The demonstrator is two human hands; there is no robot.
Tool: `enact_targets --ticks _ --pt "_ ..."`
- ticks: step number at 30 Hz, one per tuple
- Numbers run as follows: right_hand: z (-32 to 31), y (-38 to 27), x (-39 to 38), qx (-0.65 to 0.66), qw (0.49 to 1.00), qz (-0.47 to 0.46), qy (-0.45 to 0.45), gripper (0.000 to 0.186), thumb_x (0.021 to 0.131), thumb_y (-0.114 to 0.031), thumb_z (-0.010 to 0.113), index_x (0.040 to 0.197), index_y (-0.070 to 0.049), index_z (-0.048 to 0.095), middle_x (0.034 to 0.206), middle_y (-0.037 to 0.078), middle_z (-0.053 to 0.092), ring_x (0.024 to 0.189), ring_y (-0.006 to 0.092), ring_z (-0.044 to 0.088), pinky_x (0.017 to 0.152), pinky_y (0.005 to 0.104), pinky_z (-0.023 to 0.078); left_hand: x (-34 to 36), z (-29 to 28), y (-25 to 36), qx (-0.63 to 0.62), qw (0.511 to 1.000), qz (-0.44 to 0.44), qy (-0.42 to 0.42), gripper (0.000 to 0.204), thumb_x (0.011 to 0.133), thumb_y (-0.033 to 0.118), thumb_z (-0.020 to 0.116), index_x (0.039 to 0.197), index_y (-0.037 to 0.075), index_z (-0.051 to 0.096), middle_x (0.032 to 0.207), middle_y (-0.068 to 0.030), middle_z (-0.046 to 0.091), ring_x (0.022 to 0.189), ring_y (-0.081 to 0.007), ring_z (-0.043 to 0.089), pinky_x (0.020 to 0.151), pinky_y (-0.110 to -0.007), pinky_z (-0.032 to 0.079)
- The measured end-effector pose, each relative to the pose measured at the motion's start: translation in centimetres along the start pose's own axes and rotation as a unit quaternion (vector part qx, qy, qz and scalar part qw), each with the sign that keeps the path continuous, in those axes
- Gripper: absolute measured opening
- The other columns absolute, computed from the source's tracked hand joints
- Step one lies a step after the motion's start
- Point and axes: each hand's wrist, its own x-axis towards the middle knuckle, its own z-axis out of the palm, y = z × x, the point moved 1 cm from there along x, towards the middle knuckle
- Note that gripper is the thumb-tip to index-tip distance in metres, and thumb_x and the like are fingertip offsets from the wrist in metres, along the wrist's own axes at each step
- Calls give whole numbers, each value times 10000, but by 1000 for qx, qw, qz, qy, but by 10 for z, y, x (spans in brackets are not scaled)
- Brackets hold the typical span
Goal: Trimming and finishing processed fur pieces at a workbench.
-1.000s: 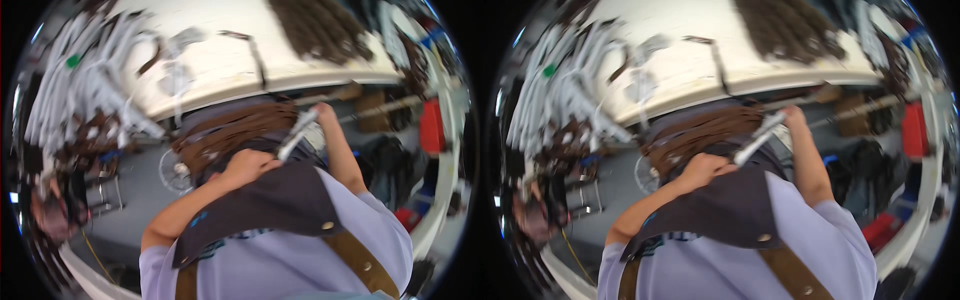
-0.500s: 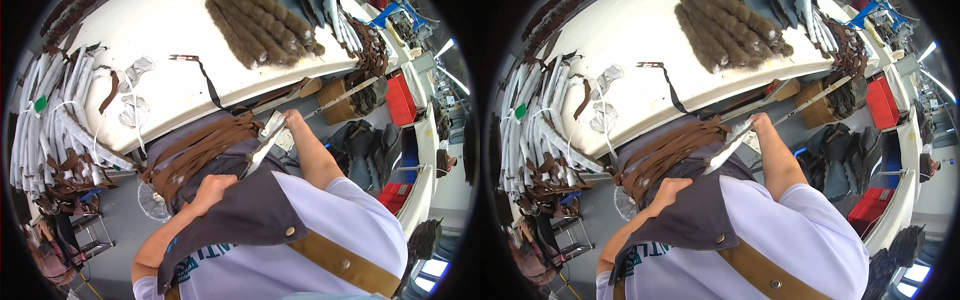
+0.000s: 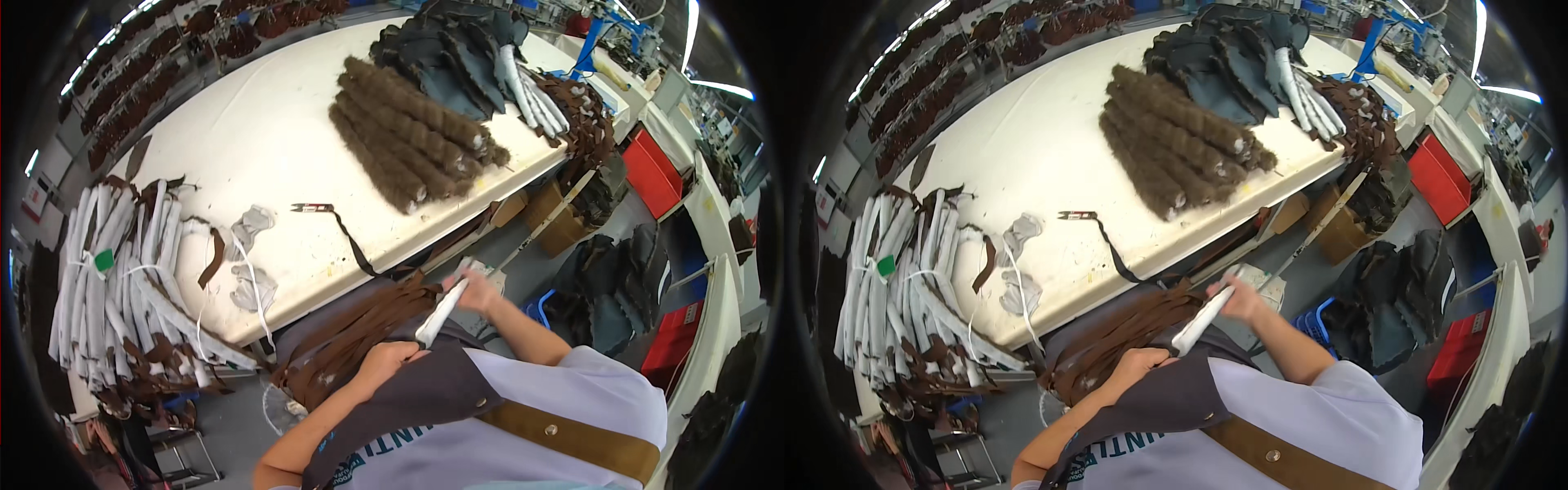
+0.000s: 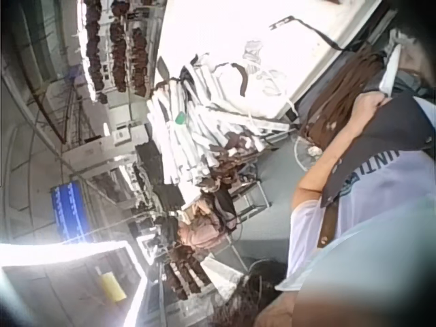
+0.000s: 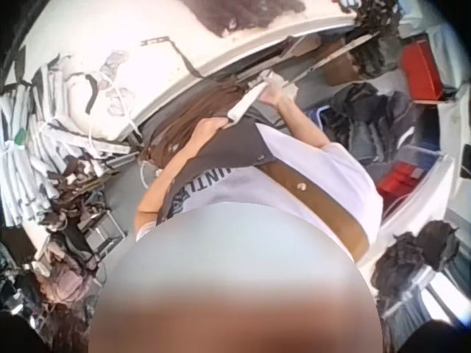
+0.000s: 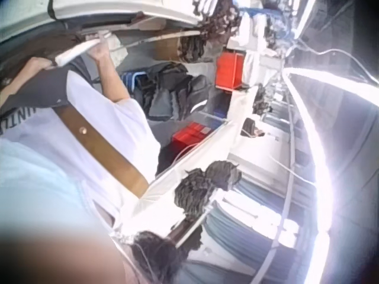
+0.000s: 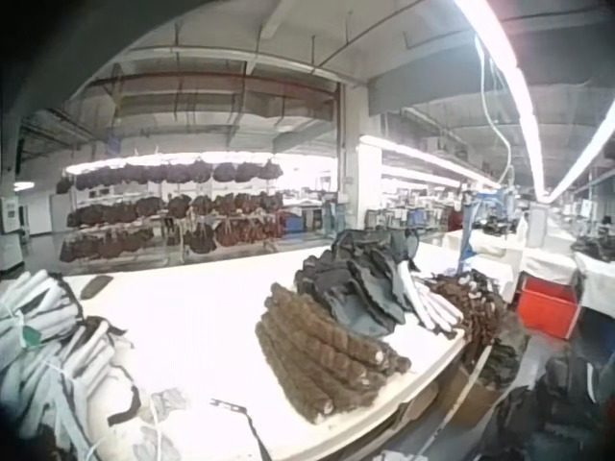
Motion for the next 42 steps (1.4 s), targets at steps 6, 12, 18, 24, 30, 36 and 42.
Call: enact_targets --ticks 6,12,18,24,30,36,42 --pt "-56 -5 55 36 996 -59 63 100 870 -119 454 795 -52 452 651 102 450 580 258 488 529 395 481 10 10 -9 15 999 38 2 334 815 240 638 645 10 464 600 -170 469 506 -320 451 478 -351 378" --pt "-26 -94 96 37 966 -178 181 255 880 -236 530 677 -152 399 494 11 319 410 175 350 373 341 344 12 18 3 -16 1000 3 11 352 852 207 580 605 -2 441 550 -167 398 479 -307 420 463 -364 344" --pt "-32 -94 109 42 964 -145 221 220 903 -190 457 700 -152 381 493 6 267 371 169 305 349 345 341 -8 15 11 -56 996 -63 42 365 831 162 603 607 -37 394 528 -154 341 465 -218 304 448 -321 303" --pt "-23 -99 104 29 965 -145 217 301 918 -209 413 643 -153 303 447 -7 217 337 143 236 339 297 284 -17 9 16 -62 997 -33 41 318 796 127 600 622 -40 393 534 -148 373 470 -226 340 460 -313 319" --pt "-16 -105 89 30 969 -138 202 281 909 -187 391 635 -159 331 455 -27 238 355 123 257 354 291 300 -18 7 16 -74 995 14 59 258 755 108 602 639 -38 425 567 -161 433 491 -275 453 489 -325 367" --pt "-5 -118 64 -91 980 -178 -9 283 916 -273 463 687 -116 406 483 -9 326 415 163 370 435 332 393 -19 2 7 -10 997 12 74 301 795 153 617 630 -22 437 565 -170 405 479 -290 408 464 -329 355" --pt "17 -103 -22 26 993 -72 -85 244 911 -238 488 738 -75 432 608 12 408 572 162 449 560 310 412 -47 0 -23 1 992 -84 91 379 833 182 616 595 -17 398 523 -144 314 443 -207 290 424 -316 300"
